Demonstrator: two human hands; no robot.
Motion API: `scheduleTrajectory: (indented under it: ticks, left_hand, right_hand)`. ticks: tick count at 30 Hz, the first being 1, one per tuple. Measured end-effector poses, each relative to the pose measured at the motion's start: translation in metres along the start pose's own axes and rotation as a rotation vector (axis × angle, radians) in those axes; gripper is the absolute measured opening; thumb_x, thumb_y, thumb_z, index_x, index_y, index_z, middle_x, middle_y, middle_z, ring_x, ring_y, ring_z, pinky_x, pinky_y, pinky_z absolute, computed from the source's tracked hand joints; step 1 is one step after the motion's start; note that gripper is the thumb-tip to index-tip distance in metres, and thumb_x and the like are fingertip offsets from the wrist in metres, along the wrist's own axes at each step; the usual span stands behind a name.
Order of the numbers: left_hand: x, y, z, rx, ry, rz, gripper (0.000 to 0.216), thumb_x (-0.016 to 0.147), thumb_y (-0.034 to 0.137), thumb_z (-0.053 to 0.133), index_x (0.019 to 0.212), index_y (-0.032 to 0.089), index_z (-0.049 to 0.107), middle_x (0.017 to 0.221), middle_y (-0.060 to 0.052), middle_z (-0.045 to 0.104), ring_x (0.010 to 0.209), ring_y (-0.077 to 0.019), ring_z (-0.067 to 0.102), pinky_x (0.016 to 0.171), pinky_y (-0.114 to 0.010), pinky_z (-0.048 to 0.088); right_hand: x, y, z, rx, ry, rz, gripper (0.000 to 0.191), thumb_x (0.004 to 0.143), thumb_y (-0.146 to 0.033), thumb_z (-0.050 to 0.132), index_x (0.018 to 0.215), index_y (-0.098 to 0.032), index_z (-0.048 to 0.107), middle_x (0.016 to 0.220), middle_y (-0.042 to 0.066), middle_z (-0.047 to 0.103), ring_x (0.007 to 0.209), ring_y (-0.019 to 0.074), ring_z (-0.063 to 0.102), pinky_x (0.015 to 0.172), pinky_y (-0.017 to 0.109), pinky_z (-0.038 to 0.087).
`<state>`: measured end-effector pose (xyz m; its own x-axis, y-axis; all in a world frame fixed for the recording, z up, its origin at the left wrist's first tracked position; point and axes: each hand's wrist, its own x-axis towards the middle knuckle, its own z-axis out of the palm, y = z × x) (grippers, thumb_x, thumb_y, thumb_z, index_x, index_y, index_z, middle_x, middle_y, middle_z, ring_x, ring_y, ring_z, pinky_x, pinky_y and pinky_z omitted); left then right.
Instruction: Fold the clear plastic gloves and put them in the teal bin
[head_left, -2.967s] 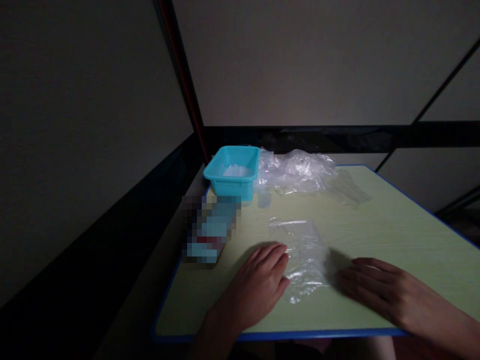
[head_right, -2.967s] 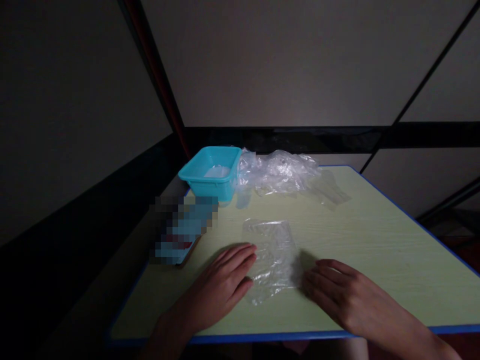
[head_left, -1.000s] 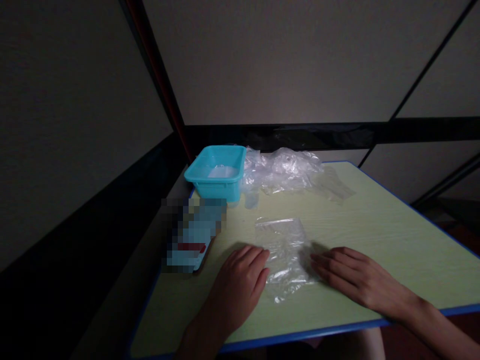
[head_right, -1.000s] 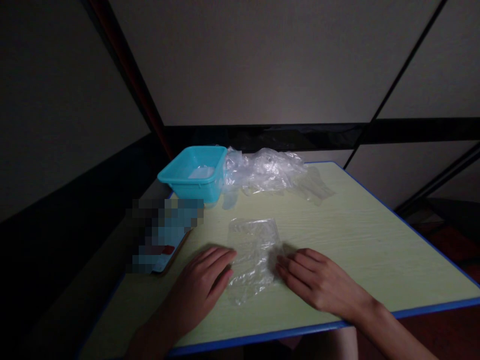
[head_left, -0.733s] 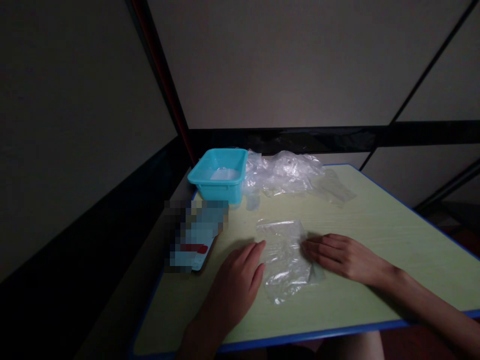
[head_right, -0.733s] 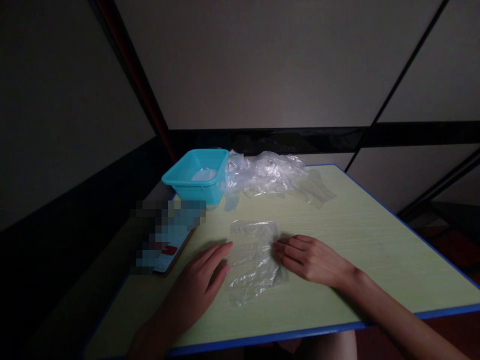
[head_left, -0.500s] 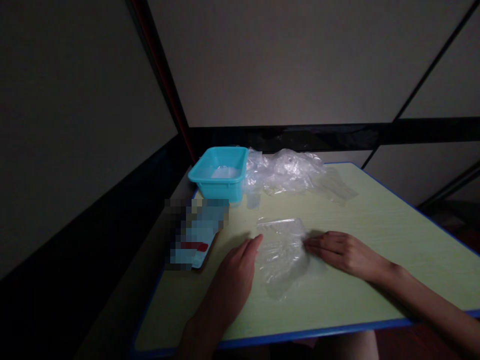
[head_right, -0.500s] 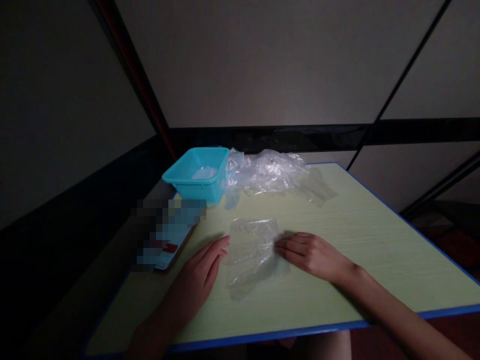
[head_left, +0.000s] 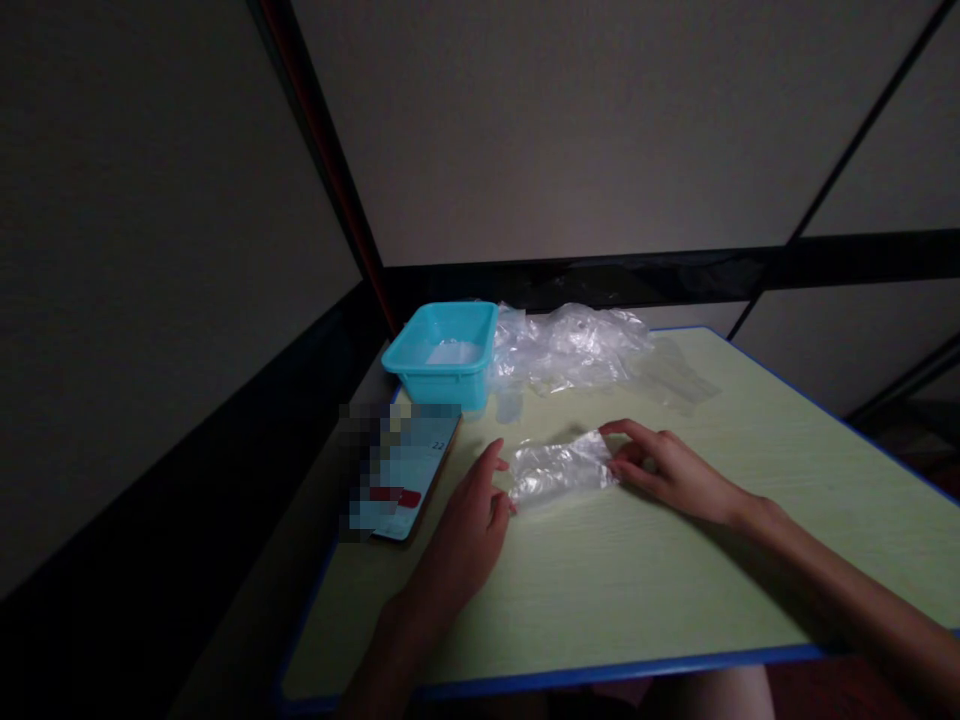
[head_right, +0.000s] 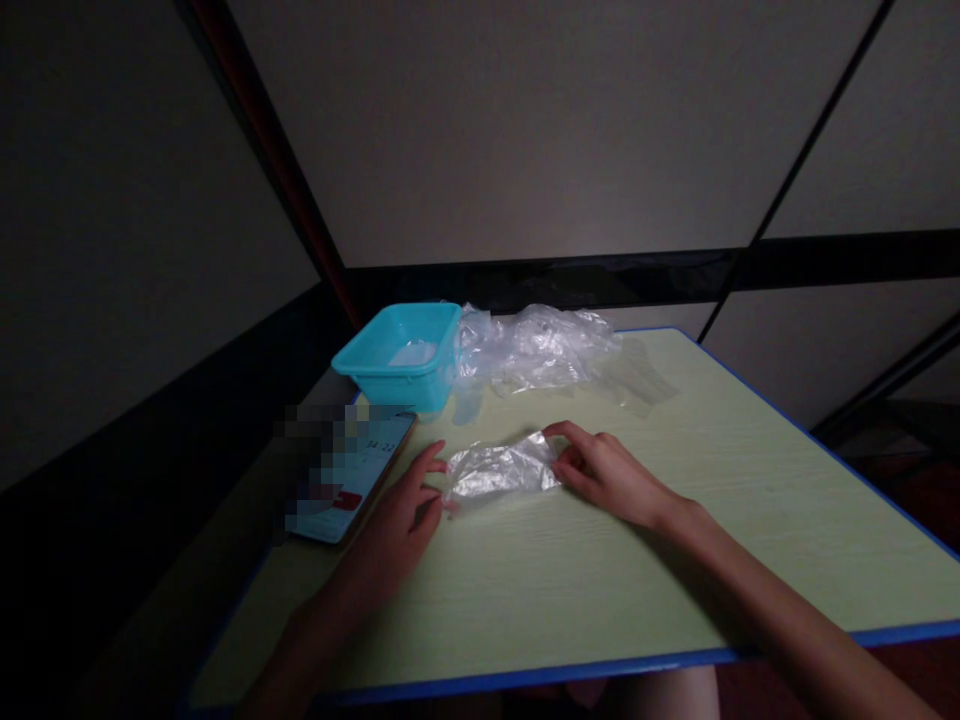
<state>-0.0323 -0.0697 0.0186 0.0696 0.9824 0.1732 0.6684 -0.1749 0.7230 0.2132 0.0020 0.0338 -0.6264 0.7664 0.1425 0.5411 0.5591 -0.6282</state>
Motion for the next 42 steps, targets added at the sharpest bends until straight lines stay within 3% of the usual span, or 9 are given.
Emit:
scheduleTrajectory:
  ticks: [7,14,27,32,35,42]
  left_hand:
    - [0.011,0.000,0.002,0.042,-0.017,-0.018,0.057,0.077,0.003,0.037,0.131,0.013,0.024,0.115,-0.014,0.053,0.078,-0.0147,0.062,0.083,-0.036,0.046]
    - [0.014,0.000,0.013,-0.005,0.078,-0.099,0.059,0.077,0.013,0.048,0.130,0.015,0.023,0.111,-0.010,0.052,0.062,-0.0108,0.056,0.067,-0.029,0.049]
    - [0.011,-0.003,0.023,0.036,0.121,-0.026,0.059,0.075,0.010,0.048,0.128,0.016,0.025,0.113,-0.010,0.051,0.088,-0.0174,0.056,0.080,-0.034,0.046]
    - [0.012,-0.003,0.022,0.045,0.126,0.003,0.057,0.075,0.009,0.047,0.127,0.018,0.026,0.114,-0.009,0.050,0.078,-0.0141,0.057,0.077,-0.032,0.047]
    - [0.012,-0.002,0.019,0.089,0.118,0.010,0.054,0.076,0.010,0.047,0.126,0.018,0.028,0.117,-0.009,0.049,0.086,-0.0158,0.057,0.078,-0.032,0.048]
    - [0.016,0.017,0.006,0.499,0.023,0.092,0.044,0.078,0.012,0.049,0.121,0.010,0.039,0.120,-0.016,0.047,0.108,-0.0273,0.050,0.089,-0.042,0.042]
  right_hand:
    - [0.004,0.003,0.016,0.092,0.171,0.140,0.045,0.078,-0.021,0.046,0.121,-0.013,0.032,0.062,0.000,0.060,0.055,0.0159,0.054,0.053,0.027,0.041]
    - [0.004,0.009,0.029,0.009,0.293,0.195,0.048,0.073,-0.021,0.045,0.119,-0.015,0.035,0.068,0.000,0.060,0.058,0.0173,0.055,0.055,0.028,0.040]
    - [0.002,0.002,0.036,-0.113,0.285,0.255,0.049,0.069,-0.014,0.043,0.117,-0.017,0.034,0.064,-0.003,0.055,0.057,0.0178,0.052,0.054,0.028,0.036]
    - [0.003,0.009,0.031,0.032,0.360,0.187,0.044,0.072,-0.015,0.042,0.115,-0.017,0.034,0.074,0.001,0.058,0.060,0.0162,0.054,0.056,0.027,0.041]
    - [0.000,0.015,0.026,0.060,0.368,0.143,0.043,0.074,-0.014,0.040,0.117,-0.018,0.034,0.085,0.003,0.062,0.061,0.0150,0.055,0.057,0.027,0.044]
    - [-0.011,0.024,0.016,-0.187,0.276,-0.139,0.039,0.076,-0.009,0.039,0.114,-0.017,0.042,0.098,0.009,0.062,0.089,0.0209,0.058,0.078,0.036,0.046]
